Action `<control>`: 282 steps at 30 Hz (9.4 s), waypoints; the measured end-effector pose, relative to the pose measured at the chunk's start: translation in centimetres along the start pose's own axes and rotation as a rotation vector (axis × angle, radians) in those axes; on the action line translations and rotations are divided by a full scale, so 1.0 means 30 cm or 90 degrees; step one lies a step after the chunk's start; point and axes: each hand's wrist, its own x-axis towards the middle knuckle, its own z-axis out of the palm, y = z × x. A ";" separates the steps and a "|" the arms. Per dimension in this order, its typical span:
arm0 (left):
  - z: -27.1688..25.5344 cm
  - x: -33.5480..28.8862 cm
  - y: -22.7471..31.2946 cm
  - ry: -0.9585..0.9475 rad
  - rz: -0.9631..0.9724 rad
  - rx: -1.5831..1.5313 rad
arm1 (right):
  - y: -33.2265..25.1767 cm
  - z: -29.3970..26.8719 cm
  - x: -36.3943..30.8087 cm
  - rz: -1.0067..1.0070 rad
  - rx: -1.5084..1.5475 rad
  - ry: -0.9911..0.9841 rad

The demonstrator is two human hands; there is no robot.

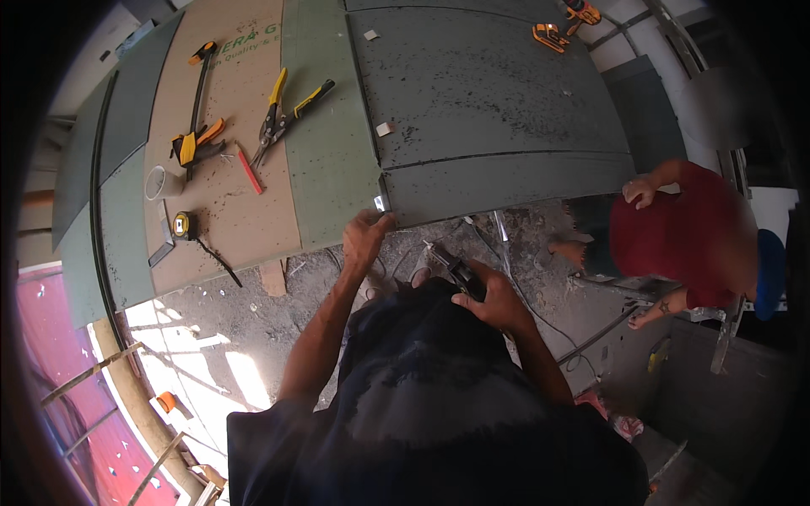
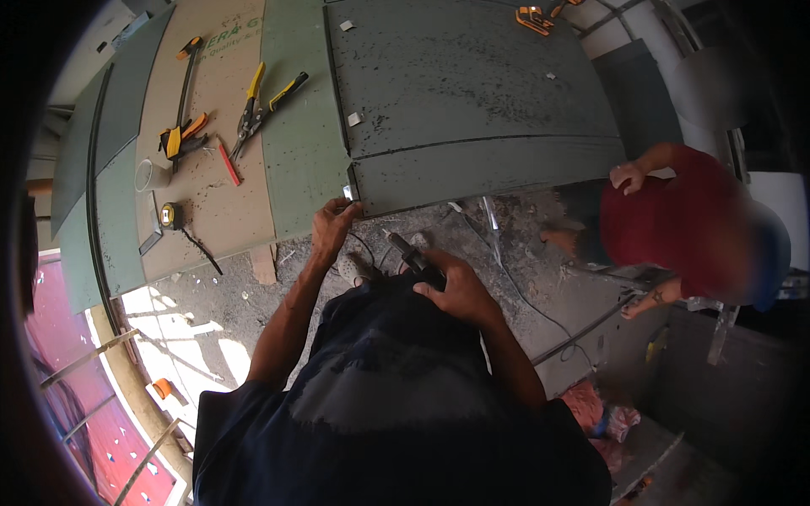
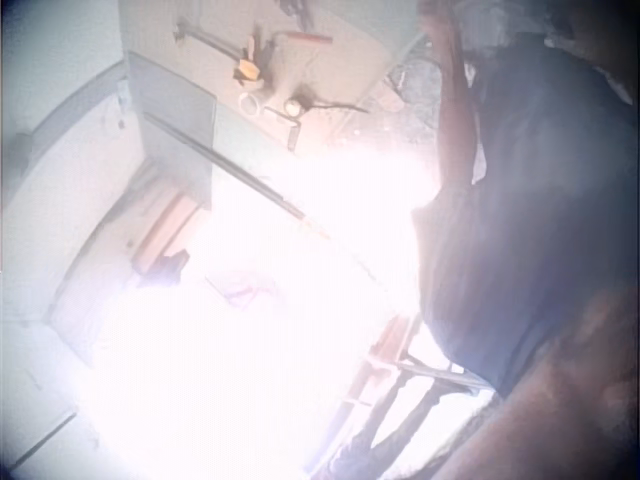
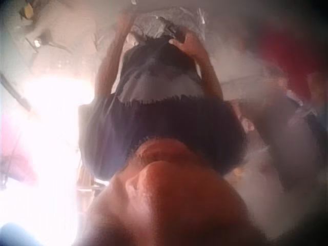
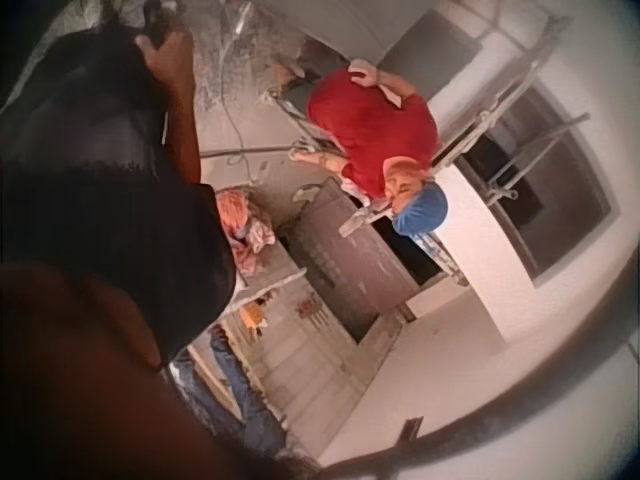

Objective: The person uses a manual rivet gun to fasten drywall panels to a curved wall surface. They repeatedly load small fasteners, position the tool, and squeeze the handles to drive fasteners into the panels. Other workers are present, using power drills and measuring tools nearby.

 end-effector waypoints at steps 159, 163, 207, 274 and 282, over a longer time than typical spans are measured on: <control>-0.140 0.137 -0.096 -0.006 -0.102 -0.604 | 0.034 0.190 0.609 0.065 -0.153 -0.052; -0.142 0.136 -0.096 -0.007 -0.096 -0.590 | 0.081 0.201 0.620 0.014 -0.119 -0.026; -0.154 0.122 -0.096 -0.031 -0.098 -0.553 | 0.031 0.212 0.597 0.063 -0.138 -0.002; 0.080 0.471 0.394 0.238 0.230 0.520 | 0.324 -0.404 0.615 0.083 0.788 -0.297; 0.051 0.527 0.368 0.231 0.245 0.312 | 0.449 -0.489 0.699 0.074 0.773 -0.327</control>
